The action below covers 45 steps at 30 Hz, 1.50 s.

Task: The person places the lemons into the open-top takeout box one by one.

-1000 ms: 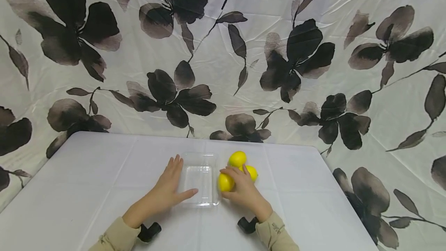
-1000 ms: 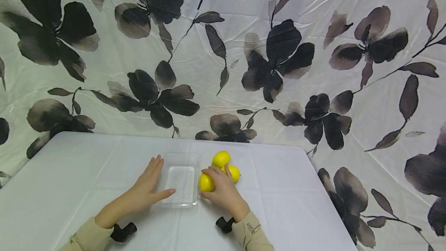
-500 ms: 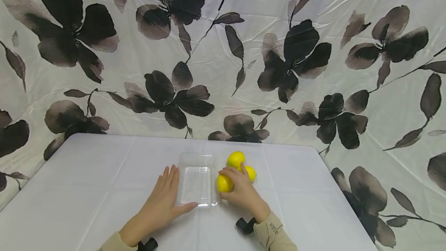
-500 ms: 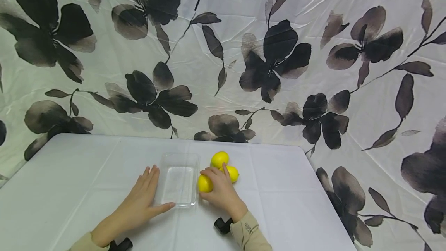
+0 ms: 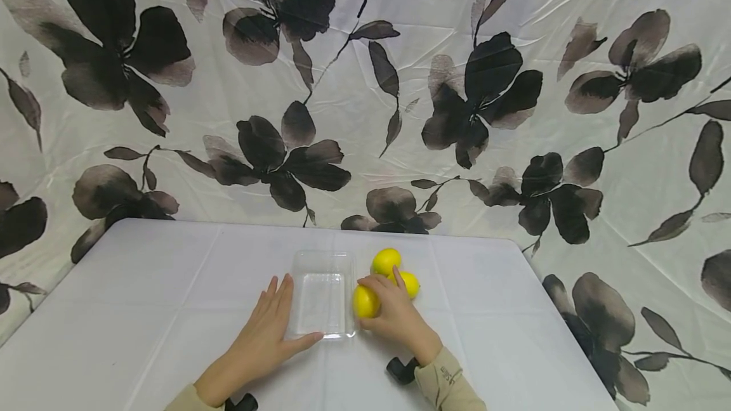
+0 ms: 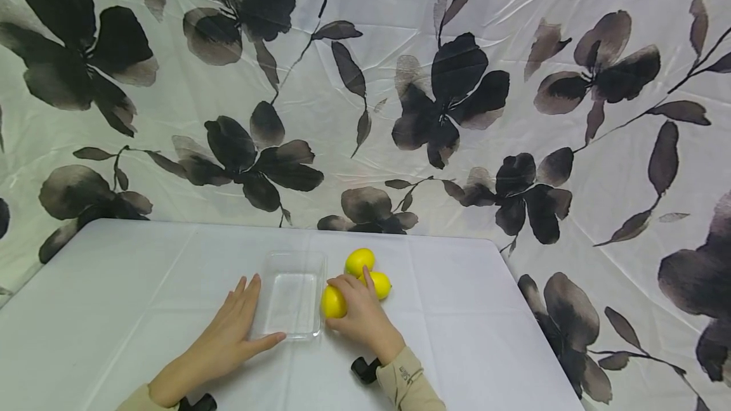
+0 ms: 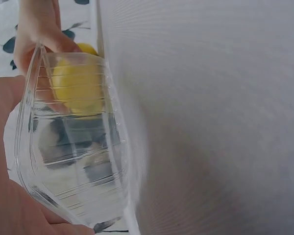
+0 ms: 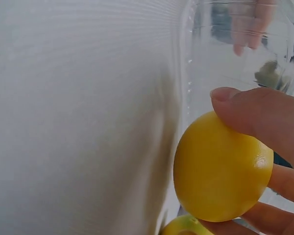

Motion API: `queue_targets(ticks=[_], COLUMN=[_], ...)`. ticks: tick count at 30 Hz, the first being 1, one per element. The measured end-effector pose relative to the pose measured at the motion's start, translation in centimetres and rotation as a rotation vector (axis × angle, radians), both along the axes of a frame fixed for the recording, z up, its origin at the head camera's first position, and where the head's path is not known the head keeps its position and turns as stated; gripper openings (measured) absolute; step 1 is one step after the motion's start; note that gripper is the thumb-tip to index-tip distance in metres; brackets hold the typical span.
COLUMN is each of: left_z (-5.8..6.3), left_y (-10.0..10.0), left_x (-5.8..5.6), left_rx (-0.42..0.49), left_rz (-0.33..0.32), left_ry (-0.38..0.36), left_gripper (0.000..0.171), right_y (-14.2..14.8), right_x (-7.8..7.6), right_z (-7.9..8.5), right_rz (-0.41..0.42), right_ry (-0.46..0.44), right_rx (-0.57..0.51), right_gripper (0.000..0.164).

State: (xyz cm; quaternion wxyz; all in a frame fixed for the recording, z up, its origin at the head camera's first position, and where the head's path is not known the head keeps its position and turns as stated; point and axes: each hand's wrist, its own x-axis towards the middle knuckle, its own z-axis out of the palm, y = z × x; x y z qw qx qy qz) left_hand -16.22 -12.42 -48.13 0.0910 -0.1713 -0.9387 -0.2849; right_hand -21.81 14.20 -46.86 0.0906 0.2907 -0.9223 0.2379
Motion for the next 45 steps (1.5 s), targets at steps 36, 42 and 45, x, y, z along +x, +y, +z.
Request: queue_targets(ticks=[36,42,45], left_z=[-0.1,-0.2,-0.1], left_y=[0.0,0.0,0.1], left_x=[0.1,0.0,0.0], left_rx=[0.007,0.002,0.004], left_rz=[-0.003,-0.006,-0.007], left_ry=[0.021,0.024,0.035], left_gripper=[0.115,0.114,0.114], right_y=[-0.4,-2.0,-2.9], right_x=[-1.2,-1.5,-1.8], right_z=[3.8,4.8,5.3], right_rz=[-0.016,-0.04,-0.05], right_ry=[0.03,-0.024,-0.072], right_rx=[-0.327,-0.33,-0.322], right_gripper=[0.072,0.071,0.072])
